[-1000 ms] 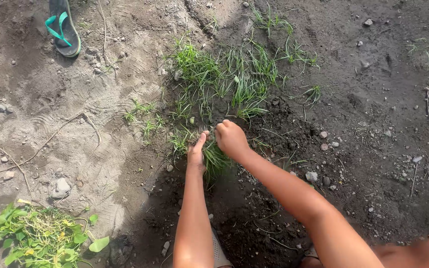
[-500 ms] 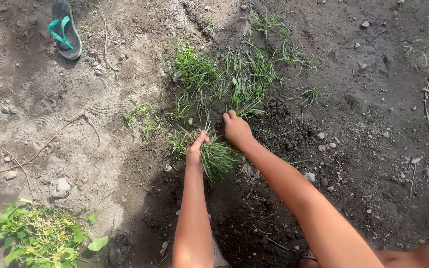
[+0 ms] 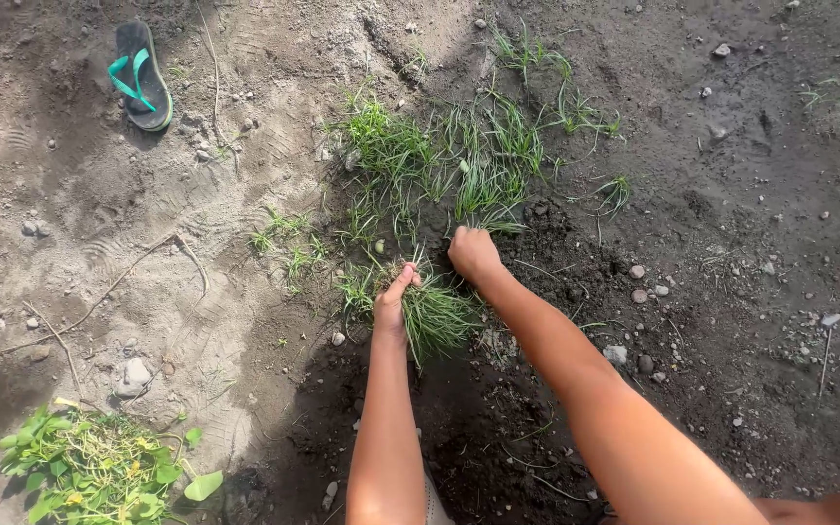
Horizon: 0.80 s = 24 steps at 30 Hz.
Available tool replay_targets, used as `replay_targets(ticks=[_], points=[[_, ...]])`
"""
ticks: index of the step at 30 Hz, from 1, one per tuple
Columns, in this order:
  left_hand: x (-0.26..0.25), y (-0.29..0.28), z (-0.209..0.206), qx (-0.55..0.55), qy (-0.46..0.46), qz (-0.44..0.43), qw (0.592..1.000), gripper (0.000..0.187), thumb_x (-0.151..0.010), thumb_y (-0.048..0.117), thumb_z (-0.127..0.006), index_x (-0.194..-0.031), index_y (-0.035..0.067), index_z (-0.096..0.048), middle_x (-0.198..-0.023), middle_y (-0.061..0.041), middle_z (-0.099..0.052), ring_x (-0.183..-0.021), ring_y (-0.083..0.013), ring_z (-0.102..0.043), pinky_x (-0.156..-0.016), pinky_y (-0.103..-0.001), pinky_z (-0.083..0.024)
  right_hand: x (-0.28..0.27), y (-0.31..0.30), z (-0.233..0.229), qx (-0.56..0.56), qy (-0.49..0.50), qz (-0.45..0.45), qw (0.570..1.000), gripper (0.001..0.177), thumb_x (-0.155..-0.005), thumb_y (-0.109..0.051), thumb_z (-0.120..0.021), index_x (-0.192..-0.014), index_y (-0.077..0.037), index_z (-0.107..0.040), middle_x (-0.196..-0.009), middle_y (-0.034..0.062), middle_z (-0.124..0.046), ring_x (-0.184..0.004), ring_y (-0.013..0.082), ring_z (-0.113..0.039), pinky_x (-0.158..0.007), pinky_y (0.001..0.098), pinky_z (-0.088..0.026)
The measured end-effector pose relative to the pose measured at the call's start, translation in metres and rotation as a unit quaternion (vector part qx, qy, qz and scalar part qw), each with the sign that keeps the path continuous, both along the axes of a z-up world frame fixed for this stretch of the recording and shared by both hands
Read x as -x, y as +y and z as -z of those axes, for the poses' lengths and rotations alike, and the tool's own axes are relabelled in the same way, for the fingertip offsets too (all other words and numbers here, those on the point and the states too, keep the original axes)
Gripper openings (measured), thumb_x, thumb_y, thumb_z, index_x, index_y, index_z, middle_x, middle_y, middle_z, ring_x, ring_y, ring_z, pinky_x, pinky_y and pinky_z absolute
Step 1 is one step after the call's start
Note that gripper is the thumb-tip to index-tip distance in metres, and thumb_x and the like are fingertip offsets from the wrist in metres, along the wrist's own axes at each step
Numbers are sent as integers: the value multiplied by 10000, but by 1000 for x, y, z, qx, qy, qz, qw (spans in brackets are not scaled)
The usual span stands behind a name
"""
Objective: Pulling weeds and replanting them in soil and a flower pot.
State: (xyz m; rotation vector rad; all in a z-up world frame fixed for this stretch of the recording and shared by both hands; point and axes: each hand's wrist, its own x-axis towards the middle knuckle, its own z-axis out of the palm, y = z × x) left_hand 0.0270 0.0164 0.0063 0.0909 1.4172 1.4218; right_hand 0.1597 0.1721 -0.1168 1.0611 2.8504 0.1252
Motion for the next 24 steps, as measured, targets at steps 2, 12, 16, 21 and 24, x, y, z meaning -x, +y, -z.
replay_targets(ticks=[2,12,16,21,24], points=[[-1,1,4,-28,5,-7,1000,350,-857,347,-791,-1050,57,-756,-882,-13,-729,-910,-159,-649,-928,-345,-477,-1,2,4,15,0,-2,1000,176,-883,-142,-601,-919,-4,-704,-914,136,-635,-817,301,-683,-693,423,-548],[-27,18,7,-36,-105,-18,994,411,-880,427,-672,-1117,98,-738,-1046,-31,-763,-944,-154,-703,-860,-338,-554,-14,-82,-126,82,295,94,947,99,-863,-107,-618,-927,-36,-640,-889,153,-623,-743,347,-683,-644,460,-562],[-31,20,46,-131,-132,-25,982,392,-942,394,-688,-1151,63,-710,-1019,-49,-705,-906,-181,-662,-823,-342,-522,-15,-109,-163,146,326,49,933,115,-882,-117,-632,-965,-37,-636,-905,145,-634,-706,351,-684,-605,468,-554],[-33,18,15,-49,-101,-58,992,316,-940,323,-716,-1071,36,-691,-963,-41,-713,-870,-171,-667,-781,-313,-534,-30,-83,-175,223,431,67,872,137,-880,-167,-648,-967,-65,-675,-931,121,-666,-680,371,-683,-600,481,-554],[-32,15,15,-83,-98,-56,990,272,-932,279,-744,-1064,42,-735,-878,-16,-664,-790,-144,-607,-717,-294,-490,-35,-47,-120,143,404,181,885,124,-982,-220,-629,-970,-98,-649,-995,97,-650,-788,367,-699,-695,476,-576]])
